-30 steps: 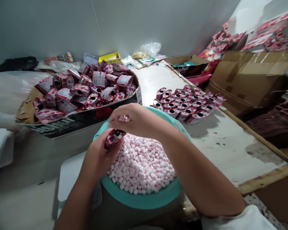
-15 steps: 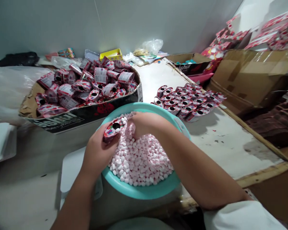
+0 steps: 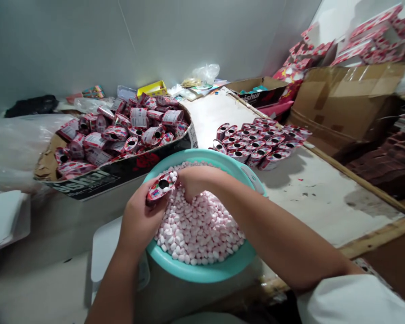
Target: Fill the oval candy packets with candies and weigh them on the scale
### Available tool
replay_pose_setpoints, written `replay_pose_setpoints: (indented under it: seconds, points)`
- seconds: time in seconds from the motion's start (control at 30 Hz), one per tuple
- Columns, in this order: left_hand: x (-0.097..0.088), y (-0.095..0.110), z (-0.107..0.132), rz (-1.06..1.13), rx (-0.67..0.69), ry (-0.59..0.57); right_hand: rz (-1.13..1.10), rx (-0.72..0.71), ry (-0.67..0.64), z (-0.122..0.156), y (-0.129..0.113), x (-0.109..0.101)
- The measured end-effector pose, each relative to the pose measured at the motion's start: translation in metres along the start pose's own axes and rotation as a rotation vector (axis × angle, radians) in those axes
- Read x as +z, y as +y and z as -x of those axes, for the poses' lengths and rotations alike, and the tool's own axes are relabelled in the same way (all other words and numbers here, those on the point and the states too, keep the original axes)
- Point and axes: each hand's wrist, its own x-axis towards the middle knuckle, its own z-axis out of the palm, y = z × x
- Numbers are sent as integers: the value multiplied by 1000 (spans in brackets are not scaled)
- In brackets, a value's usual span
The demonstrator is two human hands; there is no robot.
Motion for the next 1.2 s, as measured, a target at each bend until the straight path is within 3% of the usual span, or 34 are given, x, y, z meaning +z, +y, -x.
replay_pose_setpoints:
  seconds: [0.1,0.23,0.33,0.5,0.7,1.0,1.2]
  points:
    - [-1,1,-1,-15,12,-3,50,18,57,7,0,-5]
    - [-2,2,-2,-41,16,-26,-60,89,134,19,16,-19]
    - [-1,2,-2,-68,-9,-18,-91,110,286,25,26,-29]
    - [0,1,-2,-98,21,-30,-247,-60,528,27,9,-27]
    - [-1,0,-1,-122,6,-30,-284,-246,506,18,-12,-10]
    - [-1,7,-2,-119,-59,-4,-357,-245,541,20,-16,-9]
    - [-2,9,-3,-172,-92,-21,-383,-347,548,23,-23,-9]
